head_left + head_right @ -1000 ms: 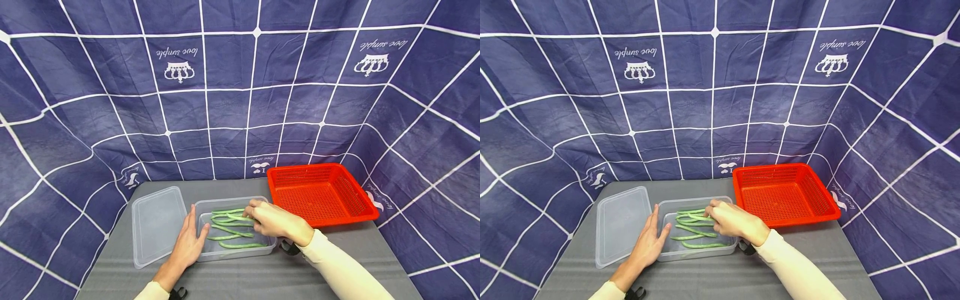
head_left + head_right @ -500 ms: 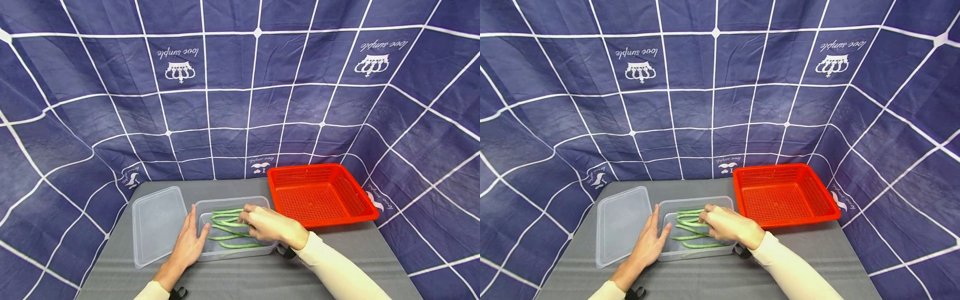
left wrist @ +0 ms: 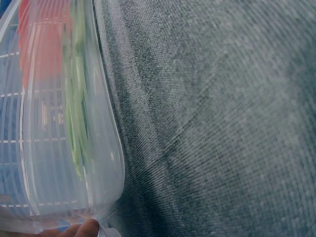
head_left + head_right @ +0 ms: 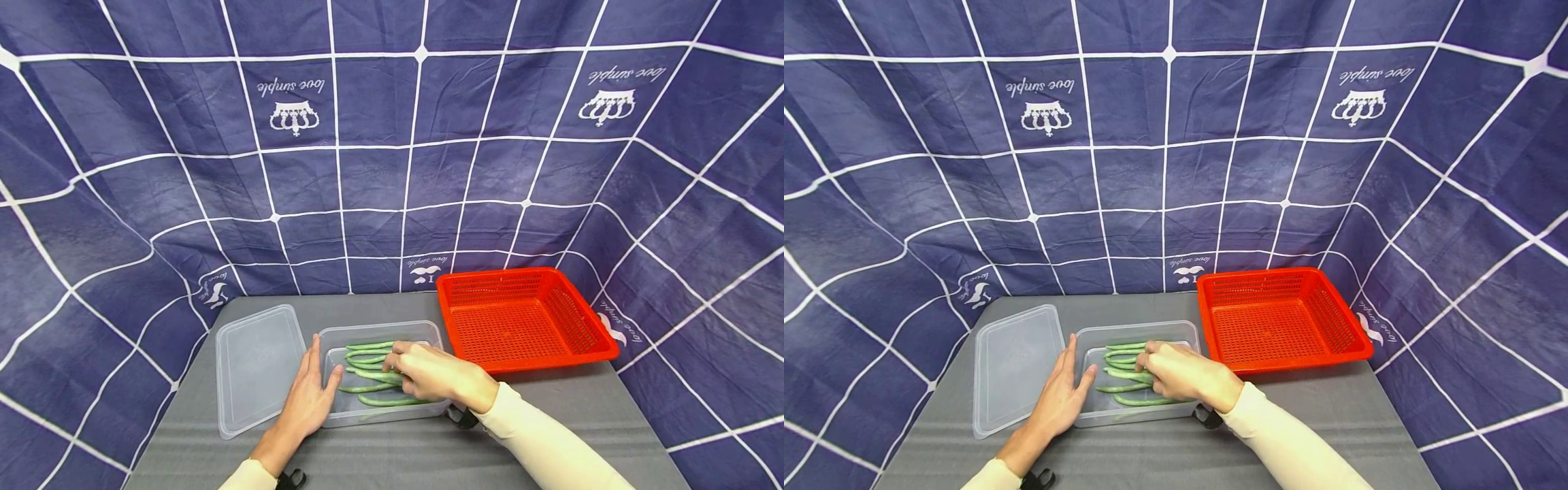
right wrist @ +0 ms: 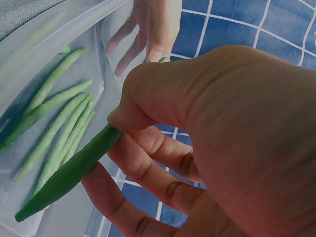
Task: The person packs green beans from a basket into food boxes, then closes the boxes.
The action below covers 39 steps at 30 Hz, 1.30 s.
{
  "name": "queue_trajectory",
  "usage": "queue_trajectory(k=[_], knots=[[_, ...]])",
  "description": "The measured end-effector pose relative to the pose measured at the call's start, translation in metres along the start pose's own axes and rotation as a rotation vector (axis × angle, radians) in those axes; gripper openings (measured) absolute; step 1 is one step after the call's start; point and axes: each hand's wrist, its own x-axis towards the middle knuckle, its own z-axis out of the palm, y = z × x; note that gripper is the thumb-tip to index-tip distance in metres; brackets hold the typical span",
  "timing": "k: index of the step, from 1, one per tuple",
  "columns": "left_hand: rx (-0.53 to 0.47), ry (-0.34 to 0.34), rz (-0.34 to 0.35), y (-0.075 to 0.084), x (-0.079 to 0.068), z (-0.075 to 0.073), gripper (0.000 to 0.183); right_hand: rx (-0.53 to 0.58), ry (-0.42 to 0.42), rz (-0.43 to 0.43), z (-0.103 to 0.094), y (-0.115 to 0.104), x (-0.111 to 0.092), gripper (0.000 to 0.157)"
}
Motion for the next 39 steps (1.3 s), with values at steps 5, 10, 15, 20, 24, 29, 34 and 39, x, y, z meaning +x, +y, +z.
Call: queue_trajectory(k=[5,10,15,20,24,29,34,39], knots=[[-0.001,0.002,0.001,0.0,0.0,0.001,0.09,0.011,-0.019,0.013,0.0,0.0,0.0,0.039],[-0.001,0.0,-0.003,0.0,0.0,0.0,0.091,0.015,-0.022,0.02,0.0,0.0,-0.001,0.039],[-0.001,-0.004,-0.006,0.001,0.001,0.0,0.091,0.011,-0.007,0.015,0.002,0.0,-0.001,0.036],[-0.005,-0.004,-0.008,0.0,0.001,0.0,0.091,0.007,0.019,-0.003,0.005,-0.001,0.001,0.035],[-0.011,-0.006,-0.012,0.0,0.0,0.0,0.091,-0.003,0.06,-0.035,0.008,-0.003,0.002,0.032],[-0.012,-0.012,-0.016,0.001,0.0,-0.001,0.091,0.012,0.087,-0.028,0.012,-0.005,0.006,0.027],[-0.03,-0.019,-0.019,0.001,0.001,-0.003,0.088,0.061,0.086,0.029,0.015,-0.009,0.014,0.027],[-0.071,-0.011,-0.015,-0.001,0.0,-0.006,0.082,0.157,0.102,0.076,0.018,-0.016,0.028,0.032]])
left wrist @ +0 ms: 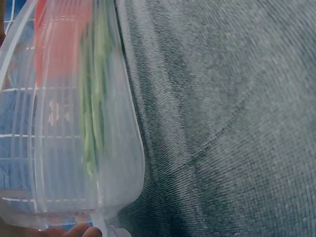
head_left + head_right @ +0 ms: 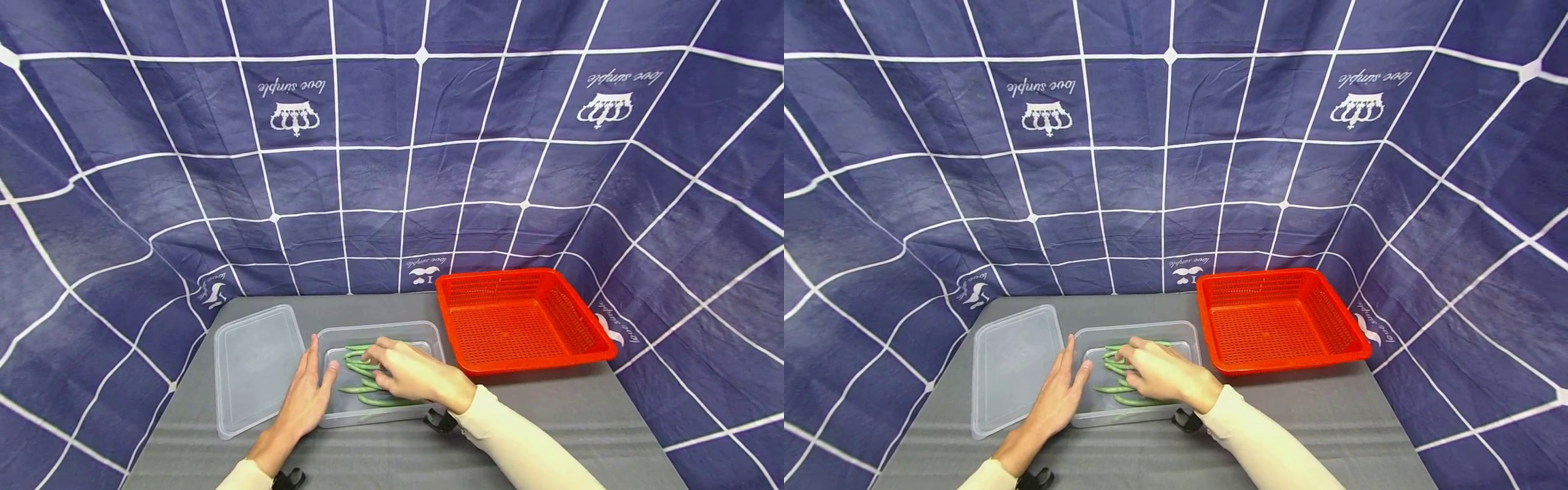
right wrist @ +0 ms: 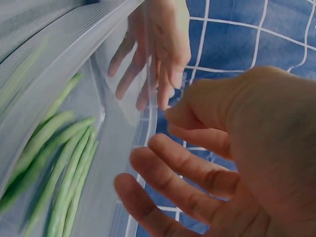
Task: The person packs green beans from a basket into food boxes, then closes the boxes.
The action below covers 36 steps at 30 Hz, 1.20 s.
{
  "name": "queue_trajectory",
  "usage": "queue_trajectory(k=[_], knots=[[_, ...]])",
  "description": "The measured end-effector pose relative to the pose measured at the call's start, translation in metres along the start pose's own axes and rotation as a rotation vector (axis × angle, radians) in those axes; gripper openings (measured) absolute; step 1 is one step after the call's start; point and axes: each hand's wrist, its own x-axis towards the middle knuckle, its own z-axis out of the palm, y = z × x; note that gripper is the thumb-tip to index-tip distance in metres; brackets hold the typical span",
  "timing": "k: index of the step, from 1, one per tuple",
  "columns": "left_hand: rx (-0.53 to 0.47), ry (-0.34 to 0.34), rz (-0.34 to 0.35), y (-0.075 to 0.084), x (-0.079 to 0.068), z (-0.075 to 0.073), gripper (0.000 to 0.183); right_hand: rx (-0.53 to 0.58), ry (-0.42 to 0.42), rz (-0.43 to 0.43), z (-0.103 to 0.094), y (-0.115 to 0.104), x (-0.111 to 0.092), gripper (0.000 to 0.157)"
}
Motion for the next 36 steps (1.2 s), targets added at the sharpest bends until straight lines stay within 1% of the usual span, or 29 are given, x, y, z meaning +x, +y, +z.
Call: queue_trajectory(k=[4,8,11,14,18,21,24,28,32,36], knots=[[-0.016,0.017,0.006,-0.001,0.0,-0.004,0.079,0.055,0.032,0.016,0.005,-0.007,0.014,0.036],[-0.013,0.039,-0.001,-0.004,0.001,-0.012,0.078,0.116,0.044,0.018,0.01,-0.015,0.031,0.042],[-0.003,0.057,-0.009,-0.008,0.004,-0.023,0.076,0.155,0.052,0.022,0.015,-0.021,0.043,0.047],[0.016,0.067,-0.032,-0.013,0.006,-0.036,0.077,0.181,0.066,0.018,0.022,-0.027,0.055,0.051],[0.049,0.076,-0.078,-0.023,0.009,-0.054,0.079,0.201,0.077,0.002,0.032,-0.032,0.073,0.057],[0.067,0.085,-0.114,-0.032,0.012,-0.066,0.081,0.221,0.067,0.018,0.04,-0.035,0.085,0.063],[0.083,0.087,-0.17,-0.046,0.013,-0.078,0.085,0.252,0.049,0.054,0.047,-0.039,0.099,0.066],[0.103,0.096,-0.239,-0.063,0.013,-0.092,0.088,0.34,0.045,0.123,0.055,-0.045,0.114,0.068],[0.126,0.121,-0.274,-0.078,0.013,-0.101,0.088,0.434,0.055,0.201,0.062,-0.052,0.128,0.071],[0.144,0.116,-0.303,-0.088,0.013,-0.105,0.089,0.444,0.059,0.277,0.068,-0.058,0.141,0.075]])
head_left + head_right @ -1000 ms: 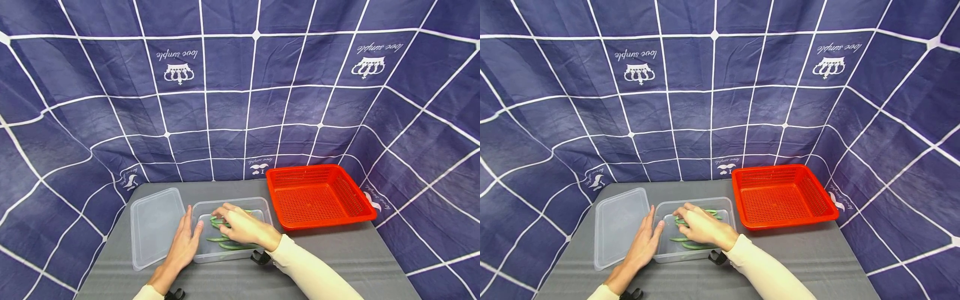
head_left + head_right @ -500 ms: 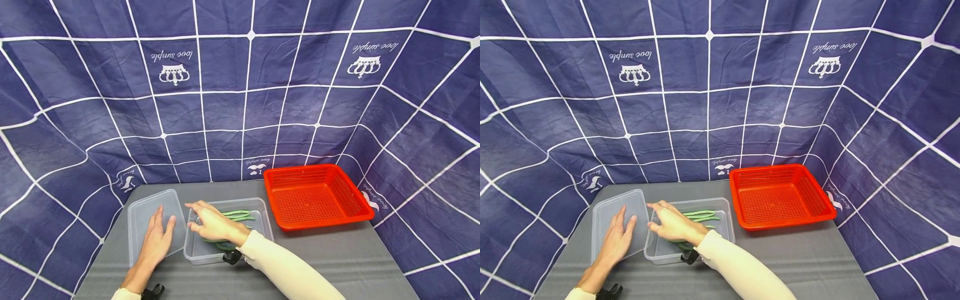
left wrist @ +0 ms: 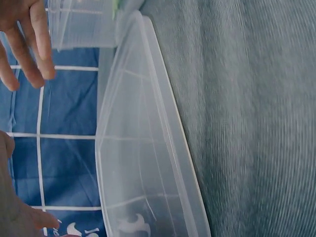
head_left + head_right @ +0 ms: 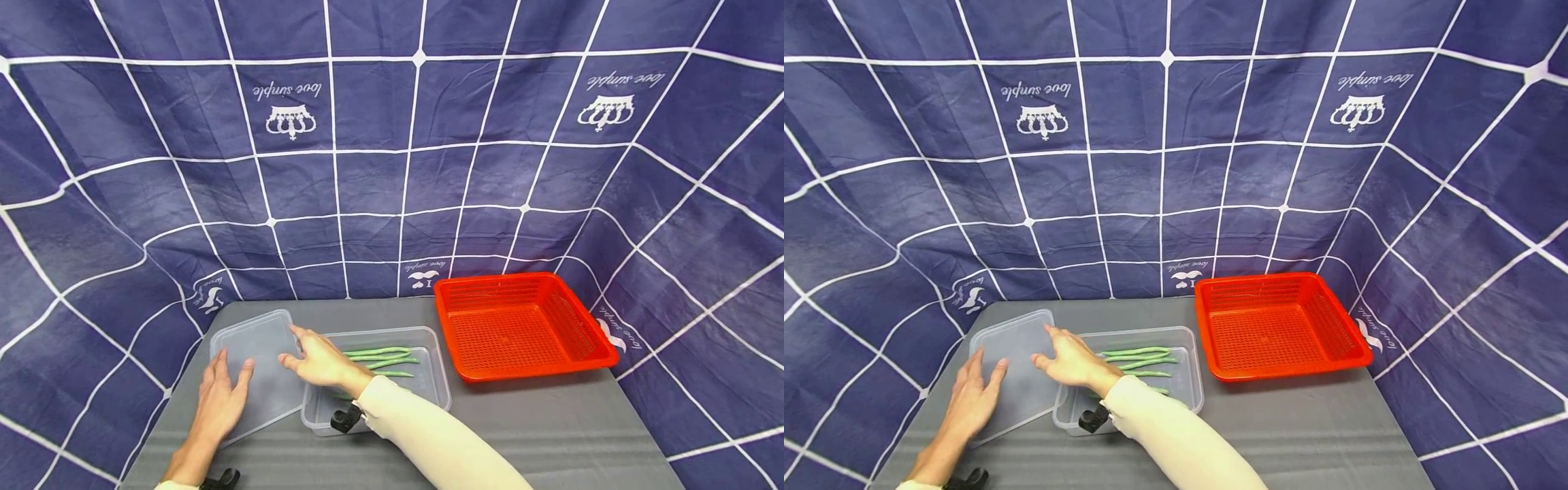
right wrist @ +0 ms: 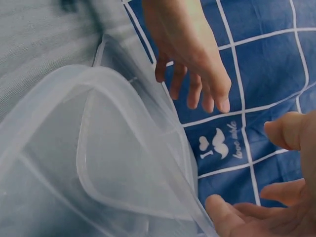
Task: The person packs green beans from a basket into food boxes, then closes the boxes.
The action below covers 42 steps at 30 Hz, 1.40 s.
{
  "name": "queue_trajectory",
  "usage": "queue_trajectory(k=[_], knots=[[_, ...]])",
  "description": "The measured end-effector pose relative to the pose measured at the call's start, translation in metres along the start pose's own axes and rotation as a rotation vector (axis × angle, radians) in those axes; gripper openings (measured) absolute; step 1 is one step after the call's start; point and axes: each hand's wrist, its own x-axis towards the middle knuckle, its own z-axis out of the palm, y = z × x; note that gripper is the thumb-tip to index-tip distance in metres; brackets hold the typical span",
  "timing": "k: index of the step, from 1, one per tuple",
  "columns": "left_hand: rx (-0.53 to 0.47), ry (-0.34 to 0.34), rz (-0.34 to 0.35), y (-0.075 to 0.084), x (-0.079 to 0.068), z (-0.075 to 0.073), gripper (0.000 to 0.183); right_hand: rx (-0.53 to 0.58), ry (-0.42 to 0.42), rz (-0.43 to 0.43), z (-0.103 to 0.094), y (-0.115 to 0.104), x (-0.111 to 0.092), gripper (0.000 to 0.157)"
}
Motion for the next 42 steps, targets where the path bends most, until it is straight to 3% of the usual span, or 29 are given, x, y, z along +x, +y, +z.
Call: queue_trajectory(k=[4,11,17,25,34,42], knots=[[0.012,-0.02,-0.019,-0.004,0.001,-0.003,0.091,0.056,0.025,0.098,0.01,-0.006,0.009,0.08],[-0.002,-0.064,-0.053,-0.003,0.002,-0.005,0.093,0.321,0.082,0.244,0.027,-0.017,0.022,0.081],[0.008,-0.096,-0.082,-0.002,0.003,-0.002,0.094,0.478,0.149,0.357,0.037,-0.028,0.022,0.076],[-0.042,-0.091,-0.105,0.0,0.004,0.001,0.095,0.454,0.144,0.486,0.046,-0.029,0.026,0.071],[-0.108,0.034,-0.101,-0.001,0.003,-0.006,0.086,0.457,0.145,0.473,0.046,-0.03,0.031,0.063],[-0.181,0.232,-0.044,0.009,0.004,-0.019,0.073,0.442,0.154,0.392,0.043,-0.035,0.033,0.069]])
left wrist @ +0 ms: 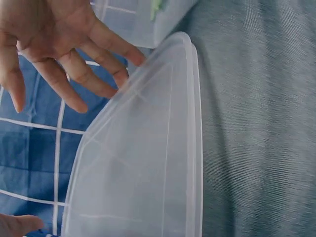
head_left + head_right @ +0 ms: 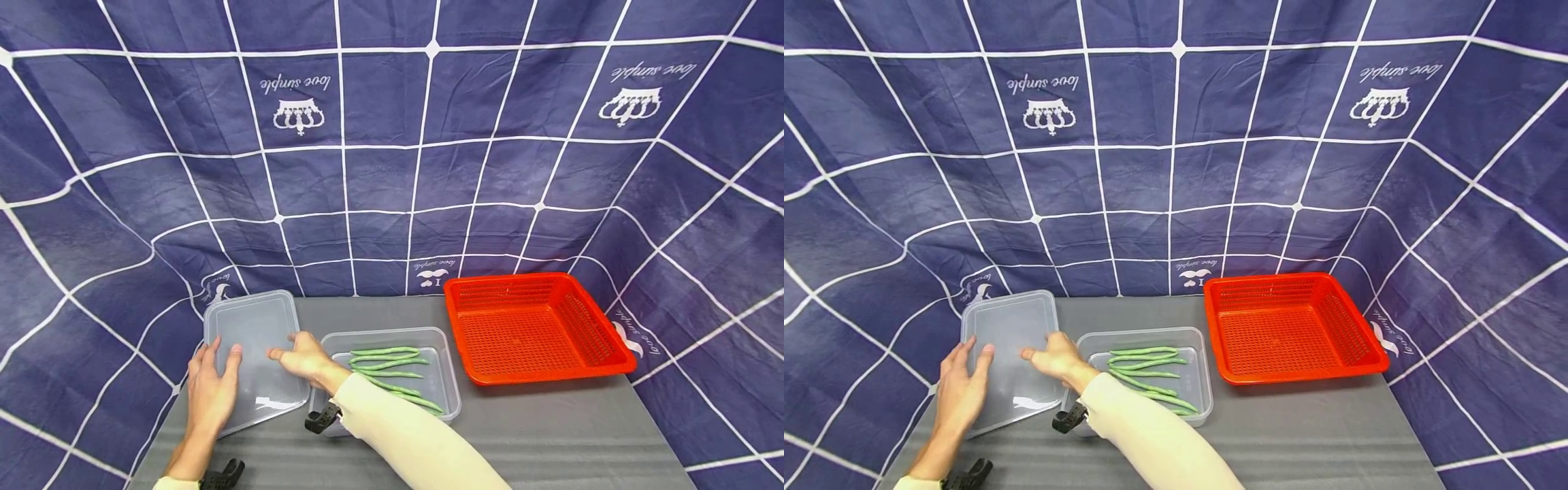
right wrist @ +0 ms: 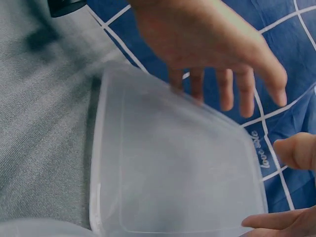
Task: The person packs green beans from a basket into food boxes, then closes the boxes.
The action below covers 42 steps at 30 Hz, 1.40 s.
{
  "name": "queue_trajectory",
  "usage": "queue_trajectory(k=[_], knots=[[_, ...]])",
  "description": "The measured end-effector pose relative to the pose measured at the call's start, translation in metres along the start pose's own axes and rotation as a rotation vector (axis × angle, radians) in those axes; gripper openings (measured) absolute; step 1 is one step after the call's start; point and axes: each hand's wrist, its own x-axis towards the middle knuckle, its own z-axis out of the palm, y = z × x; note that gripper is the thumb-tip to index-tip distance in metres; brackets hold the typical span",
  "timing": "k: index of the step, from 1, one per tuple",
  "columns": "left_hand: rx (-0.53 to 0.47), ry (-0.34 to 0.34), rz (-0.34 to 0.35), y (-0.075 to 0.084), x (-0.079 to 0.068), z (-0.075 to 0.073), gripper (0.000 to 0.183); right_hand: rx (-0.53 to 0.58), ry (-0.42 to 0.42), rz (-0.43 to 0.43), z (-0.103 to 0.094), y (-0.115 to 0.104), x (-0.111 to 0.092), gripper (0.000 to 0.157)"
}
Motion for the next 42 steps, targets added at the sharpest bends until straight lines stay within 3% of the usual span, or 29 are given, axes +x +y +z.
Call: queue_trajectory(k=[9,15,23,30,42], knots=[[-0.094,0.161,0.072,0.014,-0.003,-0.003,0.064,0.083,-0.012,-0.121,-0.012,-0.002,-0.005,0.072],[-0.15,0.261,0.135,0.025,-0.005,-0.006,0.076,0.169,0.016,-0.183,-0.021,-0.002,-0.003,0.076],[-0.196,0.37,0.227,0.043,-0.007,-0.011,0.084,0.274,-0.023,-0.238,-0.039,-0.008,-0.008,0.09],[-0.262,0.417,0.25,0.061,-0.007,-0.013,0.082,0.282,-0.006,-0.27,-0.057,-0.012,-0.013,0.094],[-0.38,0.435,0.301,0.096,-0.011,-0.01,0.075,0.341,0.052,-0.325,-0.086,-0.014,-0.02,0.085]])
